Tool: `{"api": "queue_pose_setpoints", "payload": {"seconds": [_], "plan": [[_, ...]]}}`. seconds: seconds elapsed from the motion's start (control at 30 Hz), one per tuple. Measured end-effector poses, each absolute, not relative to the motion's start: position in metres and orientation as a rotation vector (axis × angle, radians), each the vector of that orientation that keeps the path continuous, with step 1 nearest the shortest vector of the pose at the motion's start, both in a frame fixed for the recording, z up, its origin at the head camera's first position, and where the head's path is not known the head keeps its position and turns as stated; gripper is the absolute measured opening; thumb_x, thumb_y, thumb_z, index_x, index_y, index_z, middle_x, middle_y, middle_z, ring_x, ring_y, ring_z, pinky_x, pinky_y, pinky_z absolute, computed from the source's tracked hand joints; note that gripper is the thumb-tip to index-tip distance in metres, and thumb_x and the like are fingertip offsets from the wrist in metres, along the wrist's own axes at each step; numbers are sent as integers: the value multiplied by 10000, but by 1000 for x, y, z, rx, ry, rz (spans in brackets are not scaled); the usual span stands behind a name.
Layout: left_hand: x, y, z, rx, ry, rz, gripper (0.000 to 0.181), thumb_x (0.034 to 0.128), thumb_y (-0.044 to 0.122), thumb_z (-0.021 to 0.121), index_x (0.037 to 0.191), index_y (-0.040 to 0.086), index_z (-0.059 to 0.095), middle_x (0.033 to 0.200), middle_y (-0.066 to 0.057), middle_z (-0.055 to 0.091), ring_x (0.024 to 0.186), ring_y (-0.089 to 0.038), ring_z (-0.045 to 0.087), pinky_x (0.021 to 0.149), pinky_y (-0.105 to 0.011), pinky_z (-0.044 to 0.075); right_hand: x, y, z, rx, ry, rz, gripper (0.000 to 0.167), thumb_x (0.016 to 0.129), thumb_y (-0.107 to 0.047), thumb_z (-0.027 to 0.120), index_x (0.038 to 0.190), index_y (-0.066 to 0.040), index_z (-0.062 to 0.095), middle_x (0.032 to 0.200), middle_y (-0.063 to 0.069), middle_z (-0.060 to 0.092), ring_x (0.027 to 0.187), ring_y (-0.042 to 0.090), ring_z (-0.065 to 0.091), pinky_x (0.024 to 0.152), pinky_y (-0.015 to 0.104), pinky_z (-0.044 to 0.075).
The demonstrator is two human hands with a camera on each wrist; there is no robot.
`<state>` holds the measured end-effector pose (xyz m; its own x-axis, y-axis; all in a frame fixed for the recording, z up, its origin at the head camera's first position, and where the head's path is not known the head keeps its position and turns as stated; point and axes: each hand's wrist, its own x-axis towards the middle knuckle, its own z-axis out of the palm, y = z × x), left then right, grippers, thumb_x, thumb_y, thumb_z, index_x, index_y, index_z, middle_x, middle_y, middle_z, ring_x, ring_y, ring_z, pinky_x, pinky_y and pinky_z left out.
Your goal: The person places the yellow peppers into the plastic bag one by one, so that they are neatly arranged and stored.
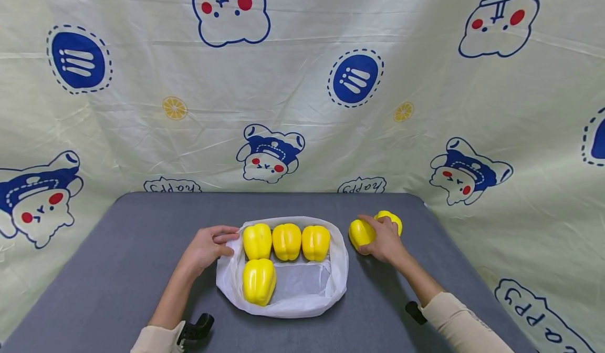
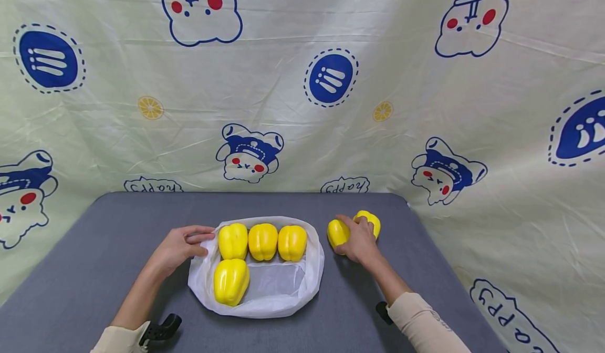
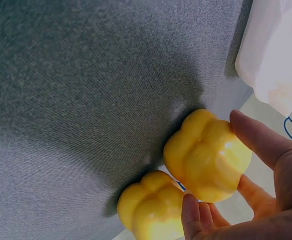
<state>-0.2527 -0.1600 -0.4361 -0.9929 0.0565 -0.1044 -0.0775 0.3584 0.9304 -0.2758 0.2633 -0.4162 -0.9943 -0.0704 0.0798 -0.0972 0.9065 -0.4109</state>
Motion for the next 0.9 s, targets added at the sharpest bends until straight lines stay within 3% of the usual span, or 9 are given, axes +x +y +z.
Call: {"api": "queue_pose_setpoints", "payload": {"seconds": [0.37, 0.67, 0.9], "plan": [[-253, -159, -435, -41, 2483, 1714, 506, 822, -82, 695, 1316, 18, 653, 1262, -150, 716, 1260, -331, 621, 983, -444, 552, -271, 264, -415, 142, -2999, 663, 875, 619, -129, 935, 1411, -73, 566, 1261, 300, 453, 1180, 454, 385, 926, 576, 409], [-250, -159, -436, -44, 2492, 1706, 500, 826, -82, 696, 1315, 17, 654, 1260, -151, 717, 1257, -337, 619, 1009, -479, 534, -268, 264, -421, 152, -2962, 642, 833, 627, -129, 930, 1381, -83, 577, 1314, 329, 486, 1228, 512, 367, 927, 601, 373], [-253, -160, -435, -42, 2492, 1704, 501, 831, -83, 689, 1320, 21, 653, 1264, -146, 716, 1273, -331, 616, 979, -445, 555, -269, 263, -422, 251, -2912, 592, 828, 630, -133, 937, 1368, -51, 571, 1322, 269, 600, 1201, 438, 508, 931, 553, 283]]}}
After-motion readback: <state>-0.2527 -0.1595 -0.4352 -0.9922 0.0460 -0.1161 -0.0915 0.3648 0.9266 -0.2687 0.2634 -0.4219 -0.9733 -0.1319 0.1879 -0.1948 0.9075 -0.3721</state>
